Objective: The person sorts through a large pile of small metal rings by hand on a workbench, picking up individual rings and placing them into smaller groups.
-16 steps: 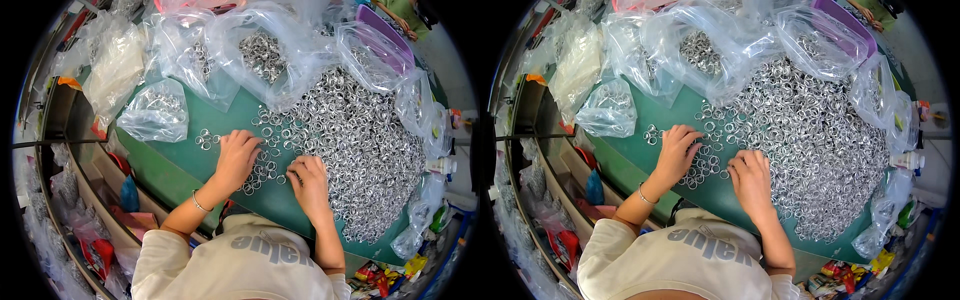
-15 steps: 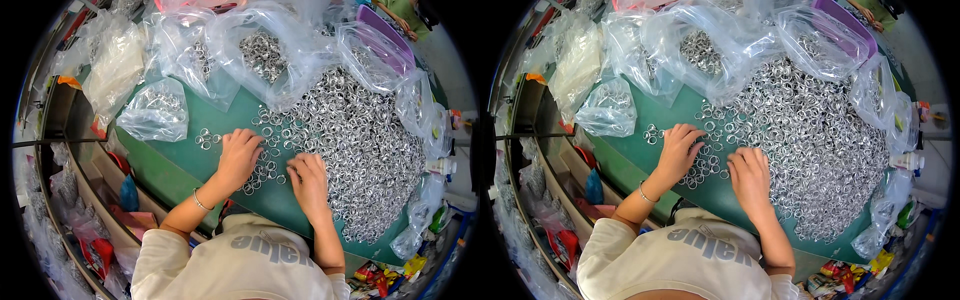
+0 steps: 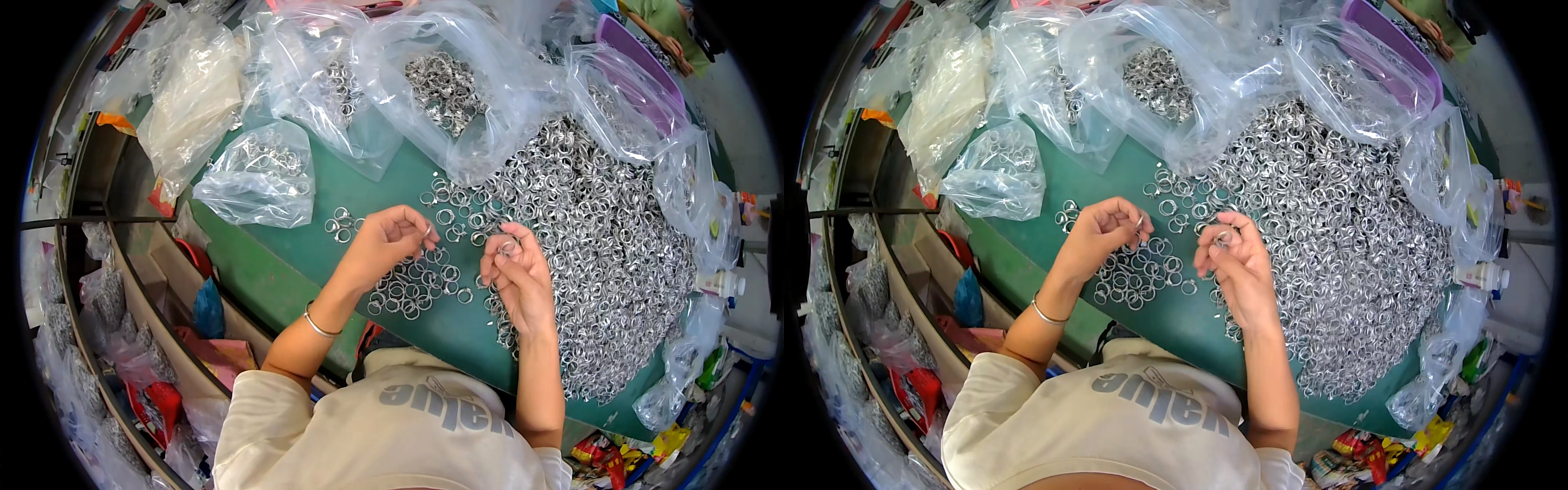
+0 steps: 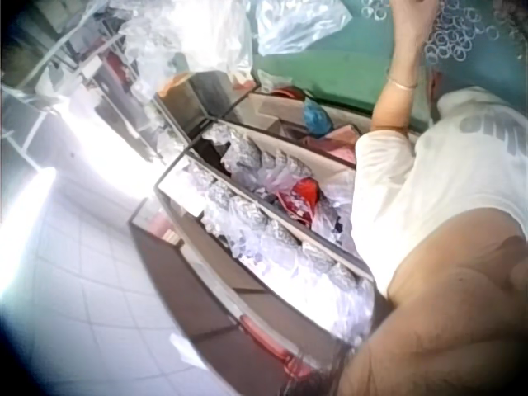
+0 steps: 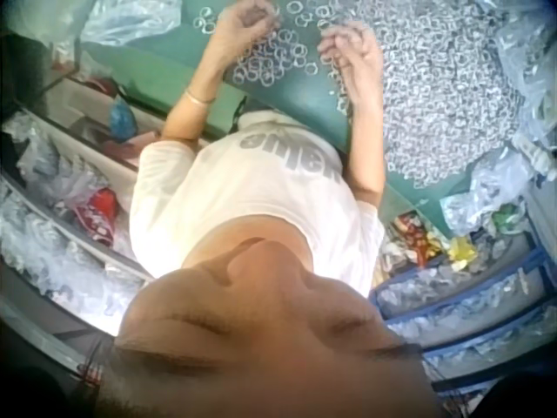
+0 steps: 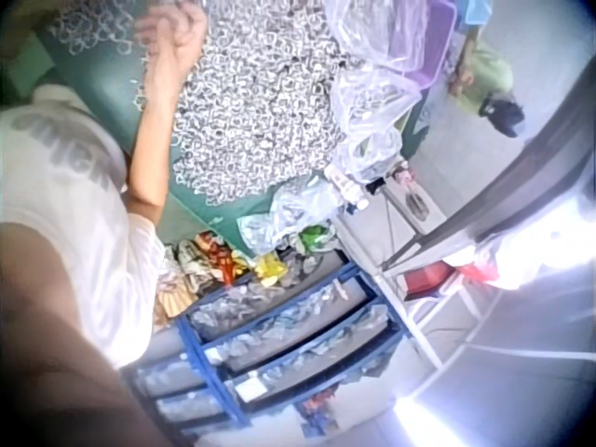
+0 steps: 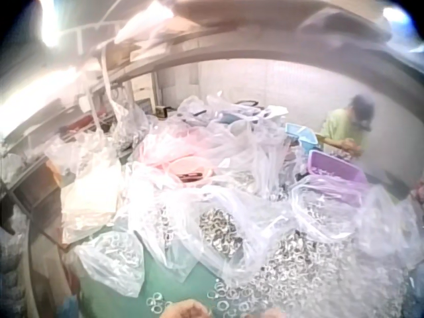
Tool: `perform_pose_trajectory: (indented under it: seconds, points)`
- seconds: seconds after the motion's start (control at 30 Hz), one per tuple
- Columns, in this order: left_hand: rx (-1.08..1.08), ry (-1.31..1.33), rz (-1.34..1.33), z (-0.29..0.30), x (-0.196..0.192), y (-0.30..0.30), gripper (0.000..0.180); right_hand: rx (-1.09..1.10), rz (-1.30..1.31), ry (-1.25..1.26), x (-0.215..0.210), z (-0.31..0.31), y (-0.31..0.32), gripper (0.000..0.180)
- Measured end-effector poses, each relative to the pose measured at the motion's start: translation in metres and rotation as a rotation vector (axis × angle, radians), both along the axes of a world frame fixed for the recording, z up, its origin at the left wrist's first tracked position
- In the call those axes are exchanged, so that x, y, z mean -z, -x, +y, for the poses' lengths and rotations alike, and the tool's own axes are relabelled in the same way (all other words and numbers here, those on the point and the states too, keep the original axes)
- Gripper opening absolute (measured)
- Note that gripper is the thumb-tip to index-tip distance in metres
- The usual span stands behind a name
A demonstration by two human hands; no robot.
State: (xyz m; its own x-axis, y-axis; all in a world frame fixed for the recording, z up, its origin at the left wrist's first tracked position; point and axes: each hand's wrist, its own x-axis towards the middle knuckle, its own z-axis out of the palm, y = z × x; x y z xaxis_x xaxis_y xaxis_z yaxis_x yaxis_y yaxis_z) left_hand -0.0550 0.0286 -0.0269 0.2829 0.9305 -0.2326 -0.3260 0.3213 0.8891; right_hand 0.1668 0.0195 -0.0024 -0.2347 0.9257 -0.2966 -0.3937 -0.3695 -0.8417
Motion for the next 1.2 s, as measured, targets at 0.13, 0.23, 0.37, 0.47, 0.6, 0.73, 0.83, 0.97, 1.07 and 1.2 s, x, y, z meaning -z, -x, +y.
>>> perform_pose_trajectory:
  seconds: [0.13,0.23,0.37,0.47,0.6,0.73,0.83,0.97,1.07,1.2]
  points:
    - [-0.115,0.088,-0.233,0.005,-0.009,-0.006,0.011,-0.084,-0.8,-0.435,-0.001,0.005,0.019,0.022]
    - [-0.109,0.048,0.048,0.011,-0.004,-0.008,0.016,-0.115,-1.462,-0.959,0.013,0.017,0.034,0.016]
    - [-0.025,-0.504,0.903,0.014,-0.005,-0.011,0.025,0.015,-1.348,-0.89,0.021,0.015,0.025,0.008]
    - [-0.021,-0.646,1.033,0.014,0.0,-0.019,0.026,0.057,-0.649,-0.353,0.014,0.006,0.014,0.005]
    - [0.039,-0.769,1.128,0.02,0.0,-0.024,0.026,0.122,0.234,0.09,-0.009,0.004,0.011,0.006]
    - [0.069,-0.624,1.013,0.018,-0.02,-0.011,0.025,0.05,0.296,0.147,0.008,0.001,-0.003,0.008]
    - [0.091,-0.534,0.987,-0.002,-0.029,-0.003,0.023,-0.064,-0.333,-0.211,0.014,-0.002,0.007,0.004]
    - [-0.008,-0.592,1.061,-0.022,-0.019,-0.001,0.022,-0.23,-1.049,-0.58,0.018,-0.003,0.034,0.015]
    - [-0.048,-0.547,1.082,-0.026,-0.021,0.006,0.022,-0.211,-1.13,-0.643,0.017,0.0,0.042,0.014]
    - [-0.04,-0.49,1.083,-0.033,-0.022,0.012,0.022,-0.261,-0.889,-0.359,0.008,-0.002,0.023,0.007]
